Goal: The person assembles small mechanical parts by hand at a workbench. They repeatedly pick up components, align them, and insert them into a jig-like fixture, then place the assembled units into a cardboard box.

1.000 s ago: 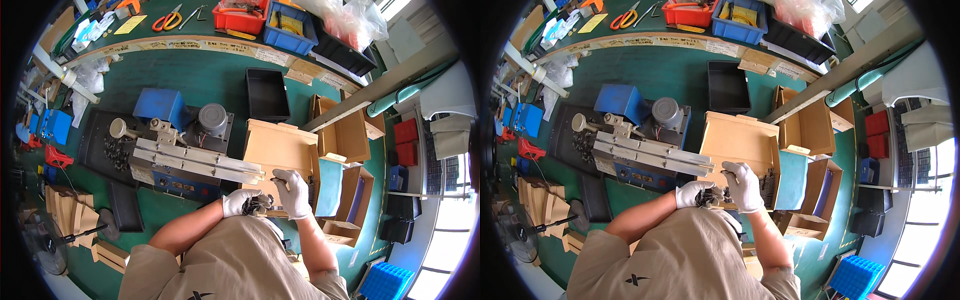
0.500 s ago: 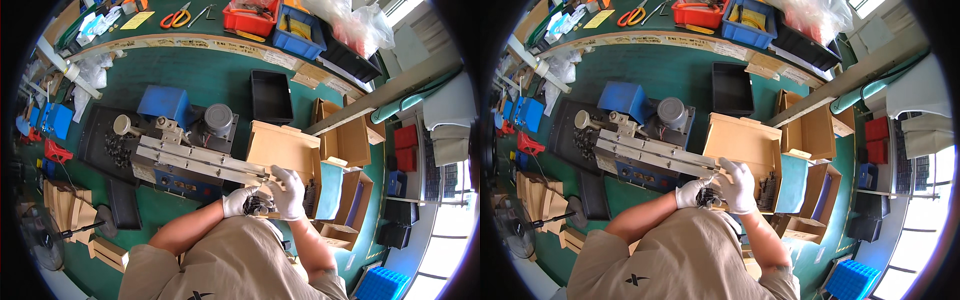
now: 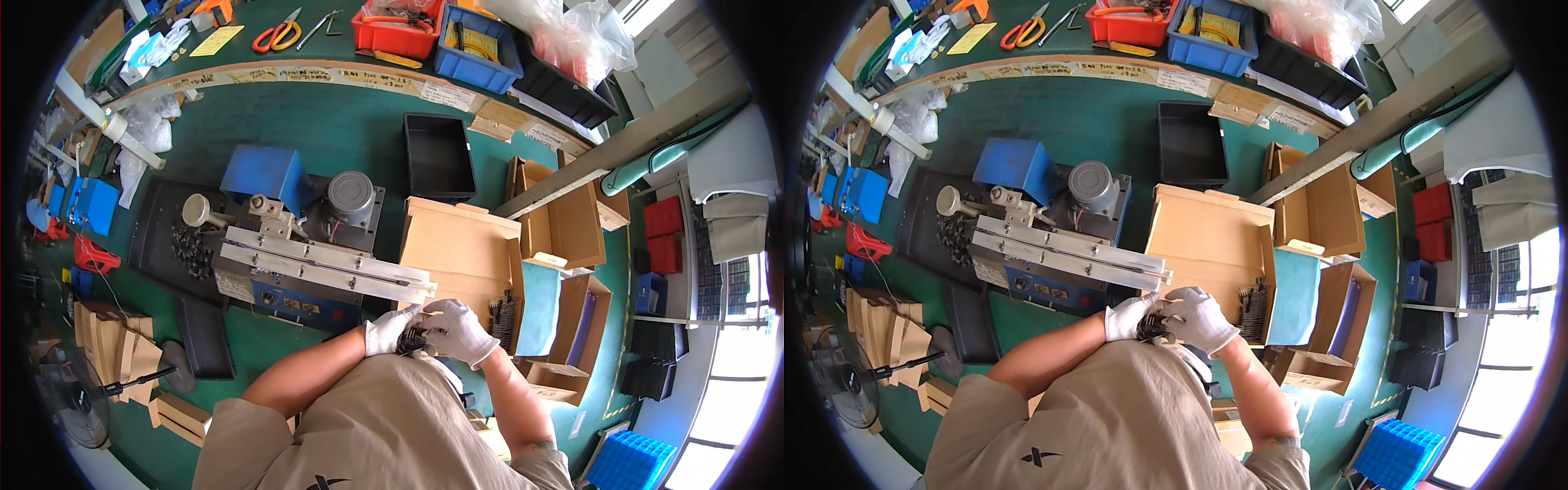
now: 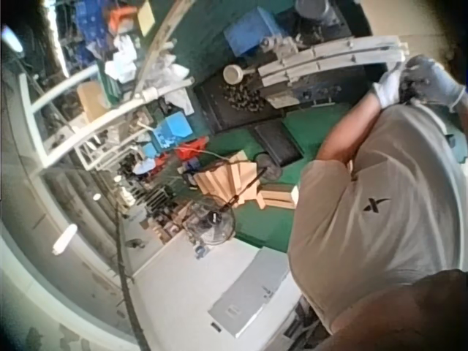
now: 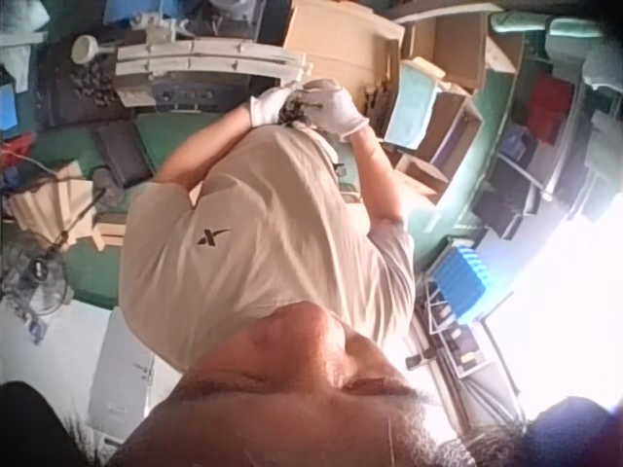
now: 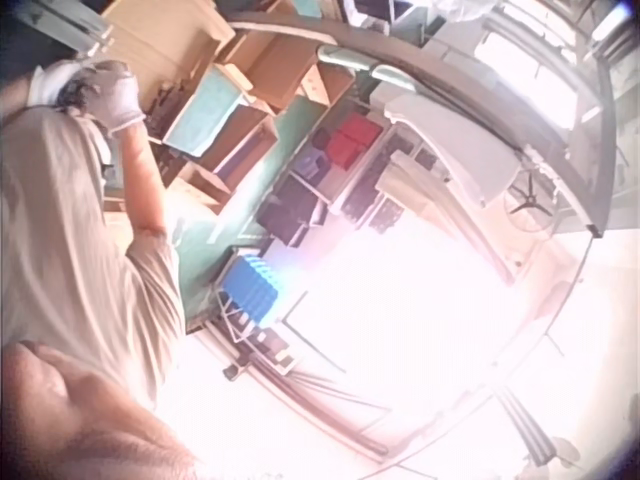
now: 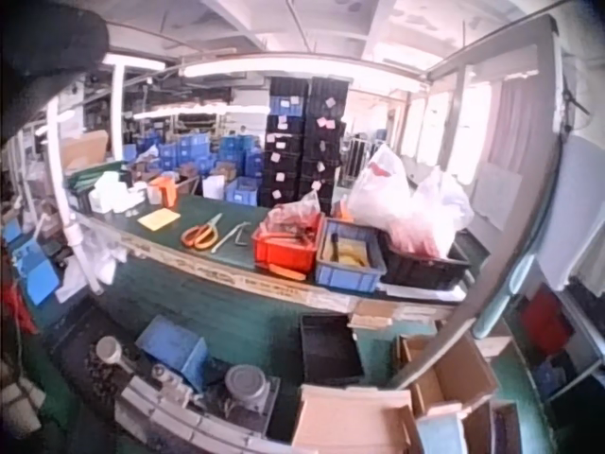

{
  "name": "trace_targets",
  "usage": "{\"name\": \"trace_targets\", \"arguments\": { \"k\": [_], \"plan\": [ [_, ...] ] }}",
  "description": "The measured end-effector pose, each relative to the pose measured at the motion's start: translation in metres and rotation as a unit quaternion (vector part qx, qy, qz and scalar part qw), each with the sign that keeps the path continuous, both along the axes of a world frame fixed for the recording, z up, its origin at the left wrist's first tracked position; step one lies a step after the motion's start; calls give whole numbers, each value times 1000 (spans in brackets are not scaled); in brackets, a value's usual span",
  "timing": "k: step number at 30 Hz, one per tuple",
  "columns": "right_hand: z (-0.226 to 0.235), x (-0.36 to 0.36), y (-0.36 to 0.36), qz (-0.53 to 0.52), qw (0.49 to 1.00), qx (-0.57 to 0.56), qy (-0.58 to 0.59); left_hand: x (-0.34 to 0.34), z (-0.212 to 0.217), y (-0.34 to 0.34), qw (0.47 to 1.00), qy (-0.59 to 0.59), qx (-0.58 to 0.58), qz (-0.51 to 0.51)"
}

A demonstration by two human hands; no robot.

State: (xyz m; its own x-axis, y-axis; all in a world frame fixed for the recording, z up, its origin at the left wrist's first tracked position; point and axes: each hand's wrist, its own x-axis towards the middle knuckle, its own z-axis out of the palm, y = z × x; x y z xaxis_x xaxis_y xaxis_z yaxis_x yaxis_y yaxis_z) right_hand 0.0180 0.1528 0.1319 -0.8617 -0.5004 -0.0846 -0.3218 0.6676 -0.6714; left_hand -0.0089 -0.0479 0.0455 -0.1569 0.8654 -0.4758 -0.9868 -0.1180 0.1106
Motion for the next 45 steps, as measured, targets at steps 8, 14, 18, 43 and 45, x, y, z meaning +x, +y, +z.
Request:
{"name": "trace_targets", "arguments": {
  "k": [8, 14, 18, 43, 45],
  "plan": [
    [-8, 12, -13, -291, 911, -237, -170, -1, -2, -4, 997, 54, 53, -8],
    [6, 8, -16, -256, 961, -59, -88, 3, 3, -4, 995, 101, -16, 18],
    [19, 1, -14, -229, 967, -29, -112, -1, 30, -3, 997, 62, -31, 44],
    [72, -40, -36, -67, 984, 62, 153, 0, -19, -2, 994, 105, 17, 21],
    [71, -41, -40, -99, 976, 48, 186, 0, -17, -2, 994, 106, 19, 22]
  ]
}}
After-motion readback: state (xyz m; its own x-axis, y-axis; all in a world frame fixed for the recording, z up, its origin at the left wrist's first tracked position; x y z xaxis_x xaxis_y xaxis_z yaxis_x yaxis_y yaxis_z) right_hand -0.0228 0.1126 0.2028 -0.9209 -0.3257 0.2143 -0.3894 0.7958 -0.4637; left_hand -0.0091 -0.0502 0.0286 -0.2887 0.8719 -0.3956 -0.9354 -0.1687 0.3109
